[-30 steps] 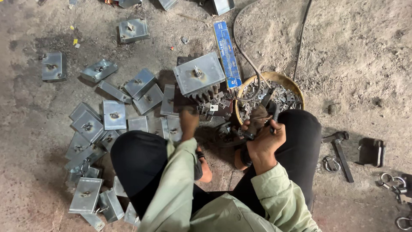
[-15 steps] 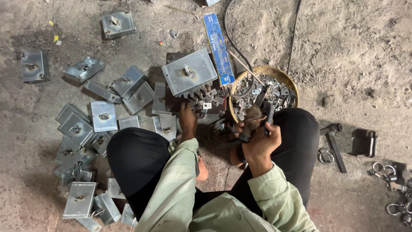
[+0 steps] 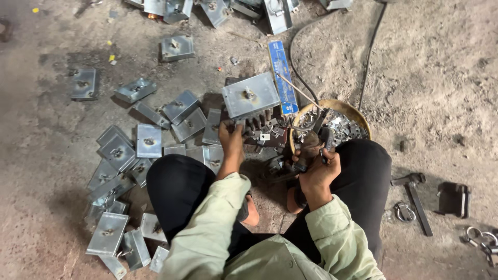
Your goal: The person sits on the floor and uses a welding torch to attach small metal pieces to larger rectangular metal plates. They pick up plates from a pile, position them on a gear-like fixture, weld the small pieces, and then place the finished plates back into the pile.
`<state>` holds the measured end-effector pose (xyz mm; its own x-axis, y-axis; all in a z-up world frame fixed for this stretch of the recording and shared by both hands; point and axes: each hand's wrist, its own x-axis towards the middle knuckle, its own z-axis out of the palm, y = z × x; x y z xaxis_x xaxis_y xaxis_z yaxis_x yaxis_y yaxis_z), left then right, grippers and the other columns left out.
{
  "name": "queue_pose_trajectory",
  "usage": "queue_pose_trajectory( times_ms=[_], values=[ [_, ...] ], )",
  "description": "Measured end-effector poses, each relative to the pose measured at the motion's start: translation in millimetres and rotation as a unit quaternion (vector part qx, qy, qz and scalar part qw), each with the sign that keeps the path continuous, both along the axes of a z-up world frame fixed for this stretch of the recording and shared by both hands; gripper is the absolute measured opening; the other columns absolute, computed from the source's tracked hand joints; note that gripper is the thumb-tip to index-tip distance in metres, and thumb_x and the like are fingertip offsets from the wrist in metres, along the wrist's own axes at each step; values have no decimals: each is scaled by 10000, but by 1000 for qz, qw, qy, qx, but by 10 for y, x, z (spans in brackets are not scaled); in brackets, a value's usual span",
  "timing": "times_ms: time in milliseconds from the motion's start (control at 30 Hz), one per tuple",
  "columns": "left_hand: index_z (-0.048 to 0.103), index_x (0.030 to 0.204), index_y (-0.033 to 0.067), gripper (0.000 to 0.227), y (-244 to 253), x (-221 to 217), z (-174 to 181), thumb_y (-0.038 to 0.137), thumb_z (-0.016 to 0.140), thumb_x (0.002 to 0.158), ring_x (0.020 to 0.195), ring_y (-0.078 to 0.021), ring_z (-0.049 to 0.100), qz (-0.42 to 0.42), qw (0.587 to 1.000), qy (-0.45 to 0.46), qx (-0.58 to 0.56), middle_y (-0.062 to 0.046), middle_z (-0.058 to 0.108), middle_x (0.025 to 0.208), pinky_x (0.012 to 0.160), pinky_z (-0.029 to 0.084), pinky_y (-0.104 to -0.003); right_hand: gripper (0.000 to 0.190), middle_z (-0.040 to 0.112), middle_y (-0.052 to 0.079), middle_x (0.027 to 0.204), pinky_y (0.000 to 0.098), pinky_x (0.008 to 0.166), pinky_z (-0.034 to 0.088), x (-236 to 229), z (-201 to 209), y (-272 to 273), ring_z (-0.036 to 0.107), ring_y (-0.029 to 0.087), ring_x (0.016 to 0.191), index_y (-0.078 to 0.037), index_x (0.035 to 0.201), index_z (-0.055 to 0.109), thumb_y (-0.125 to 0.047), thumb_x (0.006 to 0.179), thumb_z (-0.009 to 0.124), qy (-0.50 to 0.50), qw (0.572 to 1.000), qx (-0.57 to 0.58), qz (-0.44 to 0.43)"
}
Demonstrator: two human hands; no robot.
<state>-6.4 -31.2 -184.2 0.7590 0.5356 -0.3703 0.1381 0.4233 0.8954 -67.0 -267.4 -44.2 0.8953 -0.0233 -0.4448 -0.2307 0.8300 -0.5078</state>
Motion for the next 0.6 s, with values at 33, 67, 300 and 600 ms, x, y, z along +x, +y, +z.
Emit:
queue_pose_trajectory(
  times_ms=[33,67,300,600],
  values=[
    [539,1005,79,227,64,-29,147,11,727,895,758,-126,583,-19,996,-55,74,-16,599,907,622,512,-306,520,634,167,921,435,724,516,-7,-18,-4,614,312,804,-13,1126,609,-423,822,503,1,1000,-7,11],
    [545,1039,59,233,163,-38,284,-20,733,927,805,-131,582,-40,982,-110,148,-35,600,939,681,511,-308,536,638,178,904,430,714,515,-5,-34,2,613,312,785,-17,1129,619,-435,816,497,2,1000,-13,20],
    [505,1098,113,251,459,-144,1138,-12,631,920,808,-164,702,-129,985,-111,-4,-72,678,945,712,628,-342,496,657,157,909,433,720,521,24,-209,95,633,311,797,-16,1086,614,-416,815,501,14,999,-23,17],
    [611,1144,25,166,318,-19,123,148,634,1034,675,-140,528,-90,990,-74,82,-60,591,875,536,397,-279,426,630,157,903,440,711,541,66,-475,167,639,313,794,-17,1132,516,-330,844,527,-35,997,-63,13]
  ],
)
